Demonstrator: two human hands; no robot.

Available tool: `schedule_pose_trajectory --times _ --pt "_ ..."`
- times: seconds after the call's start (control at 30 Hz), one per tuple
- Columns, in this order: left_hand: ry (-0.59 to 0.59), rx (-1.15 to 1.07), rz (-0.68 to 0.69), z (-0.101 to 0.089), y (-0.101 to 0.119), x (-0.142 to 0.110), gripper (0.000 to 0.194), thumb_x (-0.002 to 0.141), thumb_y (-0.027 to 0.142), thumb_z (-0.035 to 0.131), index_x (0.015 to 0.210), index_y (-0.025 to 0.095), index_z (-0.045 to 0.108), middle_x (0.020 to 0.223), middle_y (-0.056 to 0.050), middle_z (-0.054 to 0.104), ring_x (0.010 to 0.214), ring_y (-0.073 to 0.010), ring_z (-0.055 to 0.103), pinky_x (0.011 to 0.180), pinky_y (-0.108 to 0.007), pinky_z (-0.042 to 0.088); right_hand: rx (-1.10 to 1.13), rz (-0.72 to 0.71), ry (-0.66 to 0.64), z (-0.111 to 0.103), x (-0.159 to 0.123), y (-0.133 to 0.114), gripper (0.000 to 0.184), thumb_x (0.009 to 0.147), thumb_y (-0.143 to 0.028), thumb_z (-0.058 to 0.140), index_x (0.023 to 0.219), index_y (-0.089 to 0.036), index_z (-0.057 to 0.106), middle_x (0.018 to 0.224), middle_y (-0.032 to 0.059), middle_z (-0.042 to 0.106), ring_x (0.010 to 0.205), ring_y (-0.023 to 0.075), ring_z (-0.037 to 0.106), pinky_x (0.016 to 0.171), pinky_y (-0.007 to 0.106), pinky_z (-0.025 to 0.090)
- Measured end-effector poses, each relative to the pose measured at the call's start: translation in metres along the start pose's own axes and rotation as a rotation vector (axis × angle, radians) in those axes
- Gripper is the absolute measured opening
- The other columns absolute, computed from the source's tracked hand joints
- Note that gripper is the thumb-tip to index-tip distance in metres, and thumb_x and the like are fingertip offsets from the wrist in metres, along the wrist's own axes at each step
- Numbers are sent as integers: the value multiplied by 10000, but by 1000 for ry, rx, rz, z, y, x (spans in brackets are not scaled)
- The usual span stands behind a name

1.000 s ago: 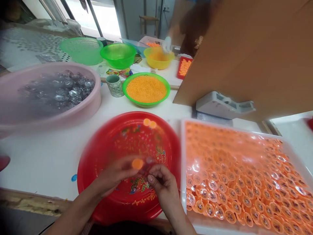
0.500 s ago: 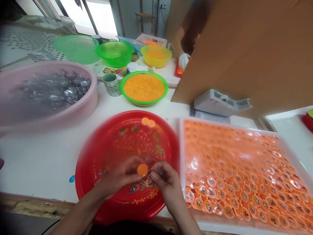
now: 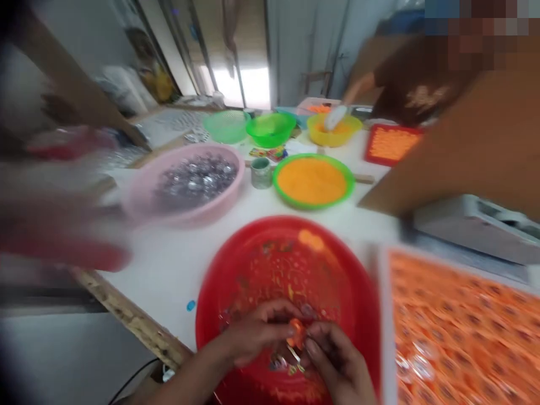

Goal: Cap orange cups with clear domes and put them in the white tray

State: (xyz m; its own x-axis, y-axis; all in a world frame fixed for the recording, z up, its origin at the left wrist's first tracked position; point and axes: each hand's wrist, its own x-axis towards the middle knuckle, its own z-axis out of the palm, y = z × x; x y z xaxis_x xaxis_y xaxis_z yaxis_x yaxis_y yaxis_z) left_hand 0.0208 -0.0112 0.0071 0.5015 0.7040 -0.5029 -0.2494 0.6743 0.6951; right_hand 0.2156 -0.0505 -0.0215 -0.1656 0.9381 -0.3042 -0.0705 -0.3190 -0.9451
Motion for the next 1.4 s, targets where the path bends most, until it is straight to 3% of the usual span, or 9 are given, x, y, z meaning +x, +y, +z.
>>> schedule_pose_trajectory --times 0.17,0.3,0.4,0.53,0.73,1.0,1.23,1.33,1.4 --pt "9 63 -16 1 2 2 385 744 433 762 1009 174 657 783 -11 662 615 -132 617 593 -259 490 -228 -105 117 28 -4 -27 140 871 -329 636 799 -209 648 731 25 632 657 165 626 600 267 520" --pt "-3 187 2 6 7 1 371 751 447 752 967 156 677 794 -22 670 627 -130 597 607 -263 491 -444 -221 192 24 -9 -25 94 896 -200 574 824 -216 632 784 17 623 698 154 615 632 262 492" --pt "-11 222 -10 8 9 -2 350 749 430 753 943 143 698 822 -36 678 657 -136 602 629 -265 494 -542 -291 159 19 -11 -23 109 898 -160 571 843 -225 639 787 13 627 728 157 609 653 263 480" --pt "16 262 -51 9 6 -3 346 773 424 718 955 130 714 751 -34 677 605 -140 600 613 -276 486 -551 -316 64 14 -10 -22 133 905 -141 570 848 -229 651 786 9 630 731 151 610 655 256 477" --pt "16 380 -15 10 -1 -3 387 837 408 638 1119 155 716 705 -18 653 580 -133 546 589 -267 450 -456 -173 125 12 -12 -20 81 872 -155 634 909 -226 620 807 5 667 728 158 645 655 260 507" --pt "-4 514 174 12 4 -10 324 916 351 535 1176 249 699 720 4 640 649 -142 549 655 -254 456 -632 -460 241 21 -23 -33 129 902 -116 593 895 -235 644 860 30 646 787 158 631 689 260 516" --pt "17 631 273 21 8 -13 299 951 337 473 1133 218 677 773 5 667 651 -132 575 666 -245 468 -691 -485 282 22 -26 -34 162 891 -78 586 921 -236 603 806 -9 657 703 131 630 641 227 517" --pt "-23 591 242 22 9 -14 221 879 336 623 1071 236 670 875 13 691 771 -147 622 719 -239 485 -661 -452 301 21 -26 -37 167 862 -87 637 901 -242 588 780 -38 655 665 108 625 612 192 508" --pt "-15 581 250 22 8 -15 308 789 287 739 1088 263 667 920 27 704 852 -160 638 775 -243 489 -654 -465 289 22 -27 -40 171 864 -85 635 901 -243 581 795 -42 655 682 100 627 626 181 504"
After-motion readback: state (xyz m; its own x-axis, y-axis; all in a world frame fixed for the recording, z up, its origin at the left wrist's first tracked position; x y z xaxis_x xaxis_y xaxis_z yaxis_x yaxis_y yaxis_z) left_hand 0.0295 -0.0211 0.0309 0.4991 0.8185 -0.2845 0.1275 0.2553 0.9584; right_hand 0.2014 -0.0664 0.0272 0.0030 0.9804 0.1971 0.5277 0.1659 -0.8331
